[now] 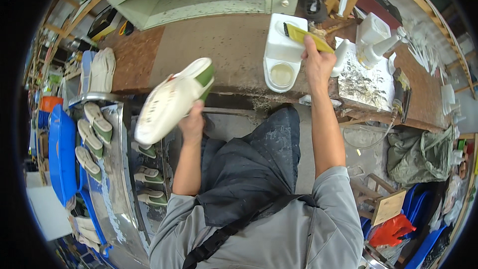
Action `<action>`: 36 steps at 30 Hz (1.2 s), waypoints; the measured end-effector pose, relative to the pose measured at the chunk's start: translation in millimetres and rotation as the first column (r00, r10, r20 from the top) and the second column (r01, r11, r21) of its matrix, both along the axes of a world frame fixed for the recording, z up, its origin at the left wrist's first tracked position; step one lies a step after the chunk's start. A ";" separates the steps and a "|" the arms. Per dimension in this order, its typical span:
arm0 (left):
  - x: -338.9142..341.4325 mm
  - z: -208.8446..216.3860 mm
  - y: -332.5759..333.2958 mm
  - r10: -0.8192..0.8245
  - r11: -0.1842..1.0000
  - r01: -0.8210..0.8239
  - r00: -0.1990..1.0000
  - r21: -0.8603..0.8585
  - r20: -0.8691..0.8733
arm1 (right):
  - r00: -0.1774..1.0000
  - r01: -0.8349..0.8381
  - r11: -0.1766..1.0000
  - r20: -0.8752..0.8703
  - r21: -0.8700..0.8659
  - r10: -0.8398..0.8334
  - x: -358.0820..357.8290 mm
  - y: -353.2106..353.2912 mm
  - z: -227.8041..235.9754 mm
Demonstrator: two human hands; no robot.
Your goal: Applying adhesive to the base of shoe uppers mounted on lasts using a brush.
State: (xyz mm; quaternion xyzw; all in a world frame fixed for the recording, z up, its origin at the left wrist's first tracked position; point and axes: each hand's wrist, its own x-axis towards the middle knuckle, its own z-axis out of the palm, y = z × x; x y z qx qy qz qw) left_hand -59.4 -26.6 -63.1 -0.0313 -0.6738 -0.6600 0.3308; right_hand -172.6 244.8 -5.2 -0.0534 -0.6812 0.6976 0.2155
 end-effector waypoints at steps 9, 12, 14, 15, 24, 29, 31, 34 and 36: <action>-16.7 37.6 38.1 0.034 0.468 0.071 0.995 -0.881 0.098 | 0.996 -0.088 0.862 -0.066 -0.499 0.064 25.4 13.7 -11.8; -12.0 37.5 43.1 -0.104 0.901 0.265 0.900 -0.342 0.423 | 0.987 -0.147 0.806 -0.035 -0.574 0.155 27.9 11.6 -12.9; -13.3 38.6 42.4 -0.018 0.772 0.273 0.912 -0.575 0.409 | 0.980 -0.166 0.763 -0.020 -0.624 0.197 32.0 12.6 -10.4; -14.0 39.0 42.6 0.064 0.583 0.258 0.931 -0.770 0.360 | 0.974 -0.187 0.745 -0.021 -0.640 0.227 33.4 13.1 -7.6; -16.9 15.7 60.3 0.014 0.883 0.102 0.970 -0.459 0.244 | 0.968 -0.023 0.953 -0.246 -0.301 -0.054 -53.2 23.7 -42.8; -14.7 32.9 49.1 0.025 0.844 0.145 0.951 -0.516 0.308 | 0.955 0.122 0.983 -0.253 -0.137 -0.153 2.3 21.0 -61.3; -15.6 37.5 46.5 0.094 0.734 0.160 0.939 -0.661 0.331 | 0.981 0.074 0.941 -0.144 -0.331 -0.128 20.8 24.0 -54.9; -13.2 37.9 42.7 0.125 0.653 0.141 0.949 -0.744 0.290 | 0.997 0.011 0.846 -0.059 -0.533 -0.051 33.3 24.4 -31.8; -12.0 33.3 42.8 0.167 0.553 0.116 0.955 -0.825 0.246 | 0.996 -0.088 0.735 -0.065 -0.672 0.060 41.8 21.1 -19.3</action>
